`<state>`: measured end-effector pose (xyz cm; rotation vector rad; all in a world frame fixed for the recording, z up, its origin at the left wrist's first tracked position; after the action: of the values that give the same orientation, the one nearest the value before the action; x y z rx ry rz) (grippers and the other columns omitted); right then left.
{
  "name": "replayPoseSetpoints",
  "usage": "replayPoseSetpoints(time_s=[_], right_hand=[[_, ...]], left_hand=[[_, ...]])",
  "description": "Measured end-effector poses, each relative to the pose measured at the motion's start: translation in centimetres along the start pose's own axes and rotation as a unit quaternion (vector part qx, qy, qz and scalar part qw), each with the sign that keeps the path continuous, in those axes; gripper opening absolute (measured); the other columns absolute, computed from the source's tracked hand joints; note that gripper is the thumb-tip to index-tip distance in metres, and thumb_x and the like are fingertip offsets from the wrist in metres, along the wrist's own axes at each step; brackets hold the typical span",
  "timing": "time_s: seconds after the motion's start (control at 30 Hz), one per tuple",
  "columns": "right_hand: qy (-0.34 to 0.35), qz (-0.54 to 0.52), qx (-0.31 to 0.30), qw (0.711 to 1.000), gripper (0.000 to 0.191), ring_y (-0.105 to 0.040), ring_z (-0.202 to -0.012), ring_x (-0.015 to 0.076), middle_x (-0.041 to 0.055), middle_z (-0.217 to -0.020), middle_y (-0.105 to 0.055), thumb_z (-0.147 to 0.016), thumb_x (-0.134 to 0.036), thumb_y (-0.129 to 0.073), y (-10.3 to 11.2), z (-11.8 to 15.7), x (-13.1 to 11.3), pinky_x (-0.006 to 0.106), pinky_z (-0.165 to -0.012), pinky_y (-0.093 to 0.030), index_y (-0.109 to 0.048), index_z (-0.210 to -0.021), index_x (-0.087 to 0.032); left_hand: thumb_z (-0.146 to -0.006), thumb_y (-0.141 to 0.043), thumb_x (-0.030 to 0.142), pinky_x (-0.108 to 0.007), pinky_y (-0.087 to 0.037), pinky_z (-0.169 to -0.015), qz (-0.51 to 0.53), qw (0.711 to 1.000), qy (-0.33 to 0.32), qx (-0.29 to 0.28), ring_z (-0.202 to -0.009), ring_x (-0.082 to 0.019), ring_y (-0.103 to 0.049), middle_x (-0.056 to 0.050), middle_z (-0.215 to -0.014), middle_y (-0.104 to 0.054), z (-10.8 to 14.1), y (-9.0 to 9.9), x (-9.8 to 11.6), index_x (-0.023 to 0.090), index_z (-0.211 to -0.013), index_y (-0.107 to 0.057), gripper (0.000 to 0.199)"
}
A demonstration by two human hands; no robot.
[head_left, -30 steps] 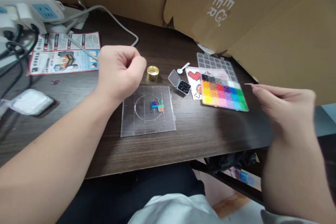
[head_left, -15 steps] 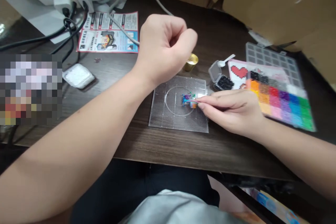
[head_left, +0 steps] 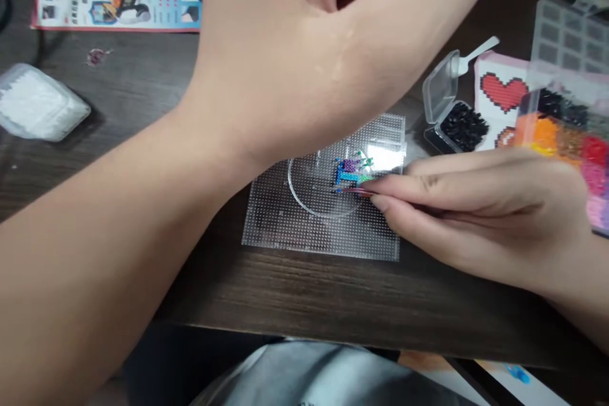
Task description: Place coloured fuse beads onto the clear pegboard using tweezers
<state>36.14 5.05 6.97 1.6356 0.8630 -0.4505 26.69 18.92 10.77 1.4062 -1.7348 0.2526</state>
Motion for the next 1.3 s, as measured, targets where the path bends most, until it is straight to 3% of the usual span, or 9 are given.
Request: replayPoseSetpoints(time_s=[0.13, 0.23, 0.33, 0.63, 1.0, 1.3], right_hand=[[0.037, 0.007, -0.016, 0.999, 0.025, -0.083, -0.067, 0.0165, 0.0039, -0.076, -0.084, -0.103, -0.004, -0.076, -0.2, 0.1, -0.6, 0.024, -0.057, -0.063, -0.087, -0.085, -0.018], [0.043, 0.022, -0.011, 0.999, 0.024, -0.085, -0.07, 0.0184, 0.0036, -0.076, -0.084, -0.103, -0.004, -0.076, 0.0, 0.1, -0.5, 0.024, -0.056, -0.063, -0.088, -0.088, -0.019], [0.045, 0.038, -0.01, 0.998, 0.023, -0.084, -0.069, 0.0178, 0.0024, -0.077, -0.084, -0.103, -0.006, -0.076, 0.0, 0.2, -0.4, 0.024, -0.054, -0.062, -0.089, -0.092, -0.02], [0.041, 0.05, -0.011, 0.998, 0.024, -0.084, -0.069, 0.0186, 0.0001, -0.077, -0.084, -0.104, -0.011, -0.079, -0.2, 0.0, -0.4, 0.026, -0.061, -0.069, -0.094, -0.1, -0.029], [0.046, 0.046, -0.007, 0.998, 0.026, -0.083, -0.067, 0.0182, -0.0001, -0.073, -0.082, -0.106, -0.011, -0.076, -0.3, -0.2, -0.6, 0.026, -0.057, -0.066, -0.093, -0.096, -0.029], [0.035, 0.036, 0.01, 0.999, 0.029, -0.082, -0.067, 0.0191, -0.0011, -0.074, -0.082, -0.103, -0.008, -0.077, -0.3, -0.1, -0.4, 0.03, -0.056, -0.065, -0.095, -0.101, -0.032]], left_hand=[[-0.103, -0.002, 0.059, -0.037, -0.034, -0.075, 0.018, 0.999, 0.014, 0.042, -0.08, -0.015, -0.081, 0.002, -0.063, -0.037, 0.8, 1.0, 0.7, 0.017, -0.06, -0.036, 0.07], [-0.103, 0.005, 0.054, -0.036, -0.027, -0.073, 0.076, 0.996, 0.004, 0.056, -0.069, -0.006, -0.073, 0.001, -0.061, -0.03, 1.0, 1.5, 2.0, 0.015, -0.059, -0.043, 0.076], [-0.105, 0.004, 0.053, -0.034, -0.024, -0.07, 0.099, 0.993, 0.016, 0.067, -0.061, 0.001, -0.064, 0.002, -0.056, -0.027, 0.7, 1.6, 2.3, 0.014, -0.055, -0.039, 0.077], [-0.112, -0.012, 0.045, -0.024, -0.019, -0.057, -0.014, 0.998, -0.022, 0.053, -0.058, -0.009, -0.078, 0.002, -0.041, -0.024, -0.4, 1.6, 4.1, 0.01, -0.042, -0.047, 0.086], [-0.111, -0.014, 0.036, -0.025, -0.021, -0.058, -0.011, 0.999, -0.02, 0.044, -0.062, -0.009, -0.079, 0.001, -0.043, -0.027, -0.4, 1.4, 3.9, 0.009, -0.044, -0.047, 0.079], [-0.099, 0.002, 0.042, -0.022, -0.021, -0.057, -0.018, 0.999, -0.038, 0.026, -0.065, -0.014, -0.081, 0.001, -0.044, -0.026, -0.3, 1.3, 4.5, 0.011, -0.044, -0.042, 0.077]])
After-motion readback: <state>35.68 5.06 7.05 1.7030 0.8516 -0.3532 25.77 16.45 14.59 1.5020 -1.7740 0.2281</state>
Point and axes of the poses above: each hand's wrist, its own z-axis away from the middle knuckle, its own y-axis out of the back of the hand, x = y × z, the point moved 9 cm from there along -z, towards the middle knuckle
